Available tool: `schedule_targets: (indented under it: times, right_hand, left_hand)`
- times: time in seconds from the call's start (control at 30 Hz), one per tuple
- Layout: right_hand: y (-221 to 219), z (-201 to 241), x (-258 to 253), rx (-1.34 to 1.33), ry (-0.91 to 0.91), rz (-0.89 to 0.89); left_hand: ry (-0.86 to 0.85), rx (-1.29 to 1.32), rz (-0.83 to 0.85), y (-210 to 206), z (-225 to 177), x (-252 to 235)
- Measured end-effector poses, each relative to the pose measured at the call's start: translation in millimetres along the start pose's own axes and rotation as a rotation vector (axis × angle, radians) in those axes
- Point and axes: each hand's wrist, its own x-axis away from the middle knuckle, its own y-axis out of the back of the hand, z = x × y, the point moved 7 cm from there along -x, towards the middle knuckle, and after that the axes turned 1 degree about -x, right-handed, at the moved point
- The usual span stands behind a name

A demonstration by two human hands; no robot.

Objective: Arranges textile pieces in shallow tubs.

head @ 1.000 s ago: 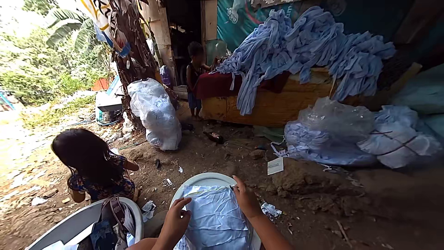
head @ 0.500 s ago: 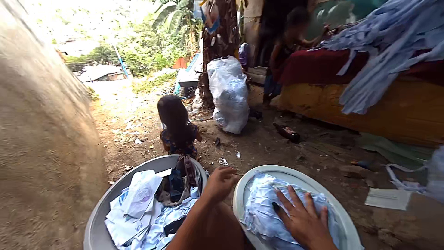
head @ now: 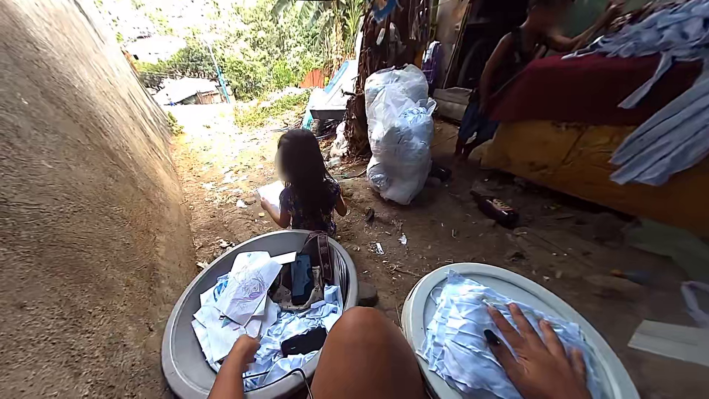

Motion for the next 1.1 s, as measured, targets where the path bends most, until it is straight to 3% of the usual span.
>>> schedule_targets:
  times: [0.13,0.23,0.3,0.4,0.53,0.63,0.77,0.9,1.1]
  right_hand:
    - [20.8,-0.8,-2.7,-0.071,-0.03,0.046]
    - [35.5,4.5,2.2,-0.099,0.003,-0.051]
    - [38.3,6.7,8.9,-0.123,0.032,-0.093]
    - [39.2,7.4,20.9,-0.133,0.052,-0.112]
    - [47.5,6.3,30.4,-0.148,0.097,-0.18]
    - [61.2,8.5,34.8,-0.135,0.091,-0.221]
    - [81.9,18.8,40.6,-0.105,0.126,-0.289]
    - [91.7,29.2,45.7,-0.188,0.158,-0.299]
    - [88.2,49.0,60.0,-0.412,0.208,-0.279]
  left_hand:
    - [-0.043,-0.091,0.152,-28.6,-1.9,-10.6]
    - [-0.081,-0.035,0.187,-36.9,-6.5,-19.3]
    - [-0.101,-0.167,0.193,-36.6,-5.2,-28.9]
    - [-0.143,-0.342,0.123,-24.5,-6.7,-37.2]
    - [-0.179,-0.291,-0.066,6.6,-17.6,-14.7]
    - [-0.263,-0.226,-0.171,23.8,-29.3,10.0]
    - [-0.359,-0.323,-0.285,49.3,-52.7,57.7]
    - [-0.633,-0.1,-0.401,77.9,-91.5,120.7]
    - [-0.981,0.191,-0.258,79.4,-151.9,230.3]
